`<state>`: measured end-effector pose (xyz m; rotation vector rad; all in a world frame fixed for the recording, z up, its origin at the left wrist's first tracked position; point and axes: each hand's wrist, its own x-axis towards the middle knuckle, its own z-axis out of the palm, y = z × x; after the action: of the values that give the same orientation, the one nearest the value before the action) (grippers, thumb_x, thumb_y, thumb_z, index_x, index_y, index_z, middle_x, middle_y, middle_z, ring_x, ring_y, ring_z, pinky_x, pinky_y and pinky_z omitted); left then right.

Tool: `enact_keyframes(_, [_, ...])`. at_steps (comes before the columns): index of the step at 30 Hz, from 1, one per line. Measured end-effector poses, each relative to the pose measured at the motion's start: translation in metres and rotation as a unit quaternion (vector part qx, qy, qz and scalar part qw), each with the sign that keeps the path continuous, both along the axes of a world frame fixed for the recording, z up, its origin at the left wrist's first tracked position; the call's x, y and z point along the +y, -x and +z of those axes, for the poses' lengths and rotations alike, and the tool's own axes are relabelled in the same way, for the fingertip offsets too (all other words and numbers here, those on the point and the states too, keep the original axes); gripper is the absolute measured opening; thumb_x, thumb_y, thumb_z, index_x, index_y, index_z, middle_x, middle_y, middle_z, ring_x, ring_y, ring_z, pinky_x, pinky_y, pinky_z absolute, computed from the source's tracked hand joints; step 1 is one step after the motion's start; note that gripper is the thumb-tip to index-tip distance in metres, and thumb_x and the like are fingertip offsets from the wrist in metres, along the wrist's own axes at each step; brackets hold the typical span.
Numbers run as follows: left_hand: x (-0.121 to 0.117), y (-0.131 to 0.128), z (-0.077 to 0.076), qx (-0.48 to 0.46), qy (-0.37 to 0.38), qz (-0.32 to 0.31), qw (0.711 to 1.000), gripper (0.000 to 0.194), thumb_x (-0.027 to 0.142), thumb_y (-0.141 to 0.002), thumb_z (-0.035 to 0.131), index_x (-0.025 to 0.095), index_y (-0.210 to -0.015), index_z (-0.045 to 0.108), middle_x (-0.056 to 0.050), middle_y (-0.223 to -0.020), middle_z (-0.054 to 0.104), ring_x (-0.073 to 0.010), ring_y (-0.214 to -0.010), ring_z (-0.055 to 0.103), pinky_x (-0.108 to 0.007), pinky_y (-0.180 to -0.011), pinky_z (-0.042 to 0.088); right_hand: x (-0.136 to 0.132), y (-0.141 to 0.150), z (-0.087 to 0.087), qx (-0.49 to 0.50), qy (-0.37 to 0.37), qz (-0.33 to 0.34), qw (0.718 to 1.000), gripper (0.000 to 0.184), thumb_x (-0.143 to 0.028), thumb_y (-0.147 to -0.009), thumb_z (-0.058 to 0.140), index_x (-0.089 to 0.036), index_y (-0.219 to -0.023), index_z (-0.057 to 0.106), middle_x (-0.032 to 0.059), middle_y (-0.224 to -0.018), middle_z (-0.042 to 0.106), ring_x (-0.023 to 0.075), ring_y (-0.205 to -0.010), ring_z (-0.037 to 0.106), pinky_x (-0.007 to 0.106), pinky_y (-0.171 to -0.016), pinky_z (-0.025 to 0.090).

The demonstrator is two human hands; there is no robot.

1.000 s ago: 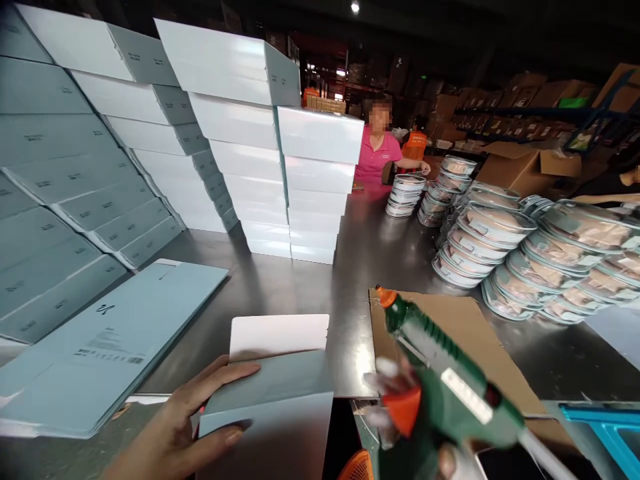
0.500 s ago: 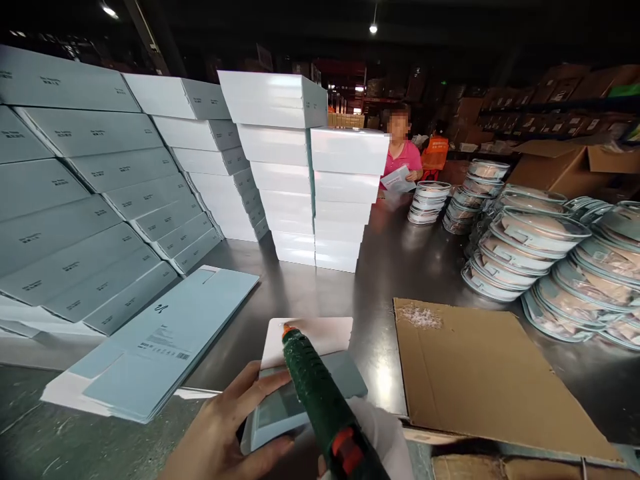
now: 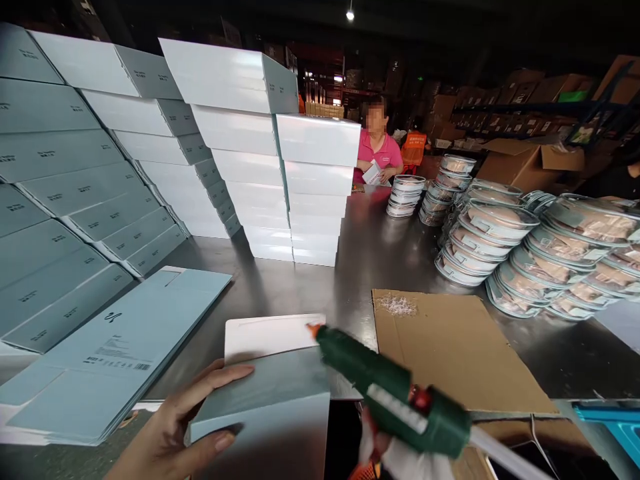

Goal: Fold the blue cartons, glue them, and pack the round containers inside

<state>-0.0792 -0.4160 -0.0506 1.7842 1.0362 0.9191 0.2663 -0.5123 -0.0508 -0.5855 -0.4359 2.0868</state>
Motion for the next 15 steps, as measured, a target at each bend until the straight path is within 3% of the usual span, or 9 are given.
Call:
enact_keyframes(1, [0.002, 0.002, 0.0, -0.018, 0.011, -0.014, 1.0, 0.047, 0.061, -0.082, 0.077, 0.04, -0.124, 0.075, -0.006, -0.131, 0.074, -0.0318, -0.119, 0.071, -0.038, -0.093, 0.063, 0.001, -0.002, 0.004, -0.048, -0.01, -0.085, 0.995, 0.018, -0.028, -0.085, 0.077, -0.026, -0.102, 0.08, 0.001, -0.096, 0.082, 0.0156, -0.092, 0.073, 0.018, -0.085, 0.057])
enact_keyframes(3, [0.005, 0.007, -0.004, -0.022, 0.019, -0.034, 0.999, 0.048, 0.064, -0.08, 0.078, 0.042, -0.123, 0.076, -0.005, -0.131, 0.074, -0.0329, -0.119, 0.071, -0.039, -0.093, 0.063, 0.006, -0.016, 0.009, -0.2, -0.011, -0.281, 0.939, 0.024, -0.039, -0.081, 0.082, -0.022, -0.097, 0.079, 0.0046, -0.087, 0.081, 0.0201, -0.085, 0.075, 0.025, -0.083, 0.06])
enact_keyframes(5, [0.006, 0.012, -0.011, -0.003, 0.004, -0.045, 0.999, 0.048, 0.062, -0.08, 0.078, 0.043, -0.124, 0.075, -0.006, -0.133, 0.074, -0.0348, -0.123, 0.07, -0.041, -0.094, 0.063, 0.009, -0.04, 0.01, -0.295, 0.074, -0.375, 0.876, 0.035, -0.047, -0.073, 0.086, -0.022, -0.096, 0.077, 0.0061, -0.085, 0.081, 0.027, -0.085, 0.078, 0.035, -0.078, 0.063])
enact_keyframes(8, [0.007, 0.016, -0.022, 0.03, -0.03, -0.049, 0.998, 0.049, 0.059, -0.081, 0.078, 0.043, -0.128, 0.073, -0.007, -0.136, 0.073, -0.0378, -0.133, 0.063, -0.046, -0.099, 0.06, 0.001, -0.08, 0.01, -0.481, 0.193, -0.344, 0.783, 0.032, -0.052, -0.075, 0.082, -0.026, -0.092, 0.077, 0.0011, -0.062, 0.073, 0.024, -0.06, 0.073, 0.031, -0.057, 0.06])
enact_keyframes(10, [0.007, 0.018, -0.027, 0.045, -0.047, -0.052, 0.997, 0.05, 0.057, -0.082, 0.078, 0.043, -0.129, 0.072, -0.007, -0.137, 0.073, -0.0382, -0.136, 0.06, -0.048, -0.102, 0.058, -0.007, -0.087, 0.011, -0.636, 0.152, -0.296, 0.696, 0.025, -0.052, -0.076, 0.081, -0.028, -0.082, 0.076, -0.0013, -0.05, 0.064, 0.0205, -0.047, 0.063, 0.028, -0.046, 0.053])
enact_keyframes(11, [0.008, 0.018, -0.029, 0.047, -0.054, -0.061, 0.996, 0.05, 0.055, -0.082, 0.078, 0.043, -0.13, 0.071, -0.007, -0.136, 0.074, -0.0382, -0.137, 0.06, -0.049, -0.103, 0.057, -0.009, -0.081, 0.011, -0.68, 0.102, -0.296, 0.663, 0.025, -0.051, -0.075, 0.082, -0.029, -0.084, 0.075, -0.0007, -0.053, 0.066, 0.0209, -0.051, 0.065, 0.028, -0.05, 0.055])
enact_keyframes(13, [0.007, 0.017, -0.033, 0.046, -0.057, -0.074, 0.995, 0.05, 0.053, -0.083, 0.078, 0.042, -0.131, 0.07, -0.007, -0.135, 0.074, -0.0381, -0.138, 0.058, -0.05, -0.106, 0.055, -0.006, -0.049, 0.01, -0.677, -0.031, -0.315, 0.665, 0.045, -0.051, -0.075, 0.083, -0.032, -0.114, 0.071, 0.0037, -0.091, 0.08, 0.0251, -0.085, 0.076, 0.03, -0.077, 0.061])
enact_keyframes(14, [0.006, 0.015, -0.035, 0.044, -0.05, -0.076, 0.995, 0.049, 0.053, -0.084, 0.077, 0.041, -0.132, 0.07, -0.007, -0.137, 0.073, -0.0385, -0.14, 0.056, -0.051, -0.107, 0.054, -0.001, -0.027, 0.01, -0.638, -0.102, -0.312, 0.696, 0.068, -0.051, -0.078, 0.082, -0.034, -0.138, 0.056, 0.0059, -0.115, 0.078, 0.026, -0.104, 0.074, 0.034, -0.092, 0.059])
enact_keyframes(15, [0.005, 0.013, -0.036, 0.041, -0.039, -0.073, 0.996, 0.049, 0.053, -0.084, 0.077, 0.041, -0.131, 0.07, -0.008, -0.139, 0.072, -0.0392, -0.143, 0.053, -0.053, -0.109, 0.052, 0.007, -0.004, 0.008, -0.588, -0.178, -0.256, 0.746, 0.092, -0.049, -0.078, 0.084, -0.038, -0.155, 0.034, 0.0076, -0.141, 0.067, 0.0259, -0.121, 0.069, 0.037, -0.103, 0.055])
